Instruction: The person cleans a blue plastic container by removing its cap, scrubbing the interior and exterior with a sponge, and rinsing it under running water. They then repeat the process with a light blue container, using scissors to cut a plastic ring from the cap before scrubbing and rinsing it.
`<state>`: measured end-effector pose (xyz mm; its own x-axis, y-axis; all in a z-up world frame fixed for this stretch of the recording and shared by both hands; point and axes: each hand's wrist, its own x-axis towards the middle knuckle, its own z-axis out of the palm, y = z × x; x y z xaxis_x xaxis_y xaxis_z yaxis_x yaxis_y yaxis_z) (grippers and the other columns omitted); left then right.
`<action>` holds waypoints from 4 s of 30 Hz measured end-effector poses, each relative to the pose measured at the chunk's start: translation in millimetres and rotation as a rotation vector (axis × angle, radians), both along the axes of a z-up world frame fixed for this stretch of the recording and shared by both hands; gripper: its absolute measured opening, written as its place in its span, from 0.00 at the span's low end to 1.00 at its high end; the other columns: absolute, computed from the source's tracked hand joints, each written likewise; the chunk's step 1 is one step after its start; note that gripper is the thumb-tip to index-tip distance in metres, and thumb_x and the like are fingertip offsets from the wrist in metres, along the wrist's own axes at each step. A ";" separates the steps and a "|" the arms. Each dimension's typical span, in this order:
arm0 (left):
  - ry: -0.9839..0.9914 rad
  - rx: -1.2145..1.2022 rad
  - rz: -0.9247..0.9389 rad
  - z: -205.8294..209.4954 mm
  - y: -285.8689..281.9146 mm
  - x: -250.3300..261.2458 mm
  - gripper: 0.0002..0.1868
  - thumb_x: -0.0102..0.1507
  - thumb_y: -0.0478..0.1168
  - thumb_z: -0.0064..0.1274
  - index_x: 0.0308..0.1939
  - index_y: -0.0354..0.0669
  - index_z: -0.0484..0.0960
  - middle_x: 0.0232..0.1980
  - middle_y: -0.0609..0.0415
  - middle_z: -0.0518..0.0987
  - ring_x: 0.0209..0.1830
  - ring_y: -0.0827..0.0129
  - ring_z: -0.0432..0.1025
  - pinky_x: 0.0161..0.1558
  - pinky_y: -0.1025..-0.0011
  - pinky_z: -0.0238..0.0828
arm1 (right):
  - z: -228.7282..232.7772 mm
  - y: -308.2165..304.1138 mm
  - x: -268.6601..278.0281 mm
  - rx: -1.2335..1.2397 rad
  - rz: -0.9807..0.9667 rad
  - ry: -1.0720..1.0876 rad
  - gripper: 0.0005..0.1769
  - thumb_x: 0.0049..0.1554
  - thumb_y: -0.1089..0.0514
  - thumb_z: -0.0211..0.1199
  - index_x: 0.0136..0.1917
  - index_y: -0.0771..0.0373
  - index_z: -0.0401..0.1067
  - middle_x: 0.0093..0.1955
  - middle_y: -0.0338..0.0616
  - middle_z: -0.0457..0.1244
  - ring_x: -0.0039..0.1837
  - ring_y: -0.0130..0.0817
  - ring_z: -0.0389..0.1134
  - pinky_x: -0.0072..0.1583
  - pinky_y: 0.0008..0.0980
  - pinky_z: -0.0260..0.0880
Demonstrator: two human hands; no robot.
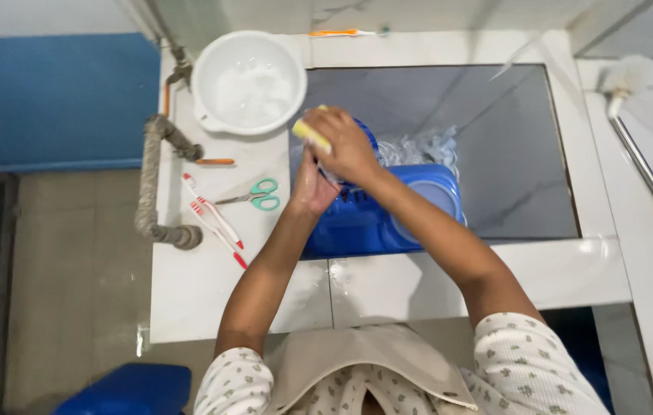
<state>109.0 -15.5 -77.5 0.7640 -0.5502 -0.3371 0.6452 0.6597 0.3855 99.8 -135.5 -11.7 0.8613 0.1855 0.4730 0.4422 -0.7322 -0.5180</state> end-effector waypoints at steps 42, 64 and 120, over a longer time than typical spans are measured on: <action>-1.406 0.886 0.089 -30.8 -95.4 -88.6 0.15 0.69 0.36 0.51 0.58 0.34 0.81 0.59 0.41 0.81 0.61 0.50 0.76 0.63 0.61 0.71 | -25.5 -126.5 -183.6 -0.492 0.258 -0.089 0.05 0.50 0.61 0.62 0.41 0.61 0.75 0.48 0.45 0.65 0.58 0.43 0.69 0.60 0.44 0.69; -1.611 1.265 0.429 -48.1 -104.5 -104.7 0.08 0.65 0.27 0.47 0.48 0.32 0.74 0.49 0.41 0.75 0.50 0.46 0.72 0.55 0.54 0.71 | -66.3 -171.5 -125.4 0.904 -0.225 0.367 0.14 0.63 0.58 0.57 0.59 0.67 0.75 0.47 0.31 0.66 0.47 0.17 0.62 0.49 0.19 0.62; -0.453 1.772 -0.051 -105.9 -14.9 15.1 0.37 0.69 0.65 0.39 0.57 0.30 0.75 0.54 0.23 0.77 0.57 0.30 0.70 0.59 0.45 0.65 | -209.1 -137.1 -95.0 -0.019 0.373 -0.088 0.25 0.58 0.54 0.65 0.65 0.64 0.64 0.68 0.61 0.58 0.72 0.60 0.58 0.73 0.54 0.55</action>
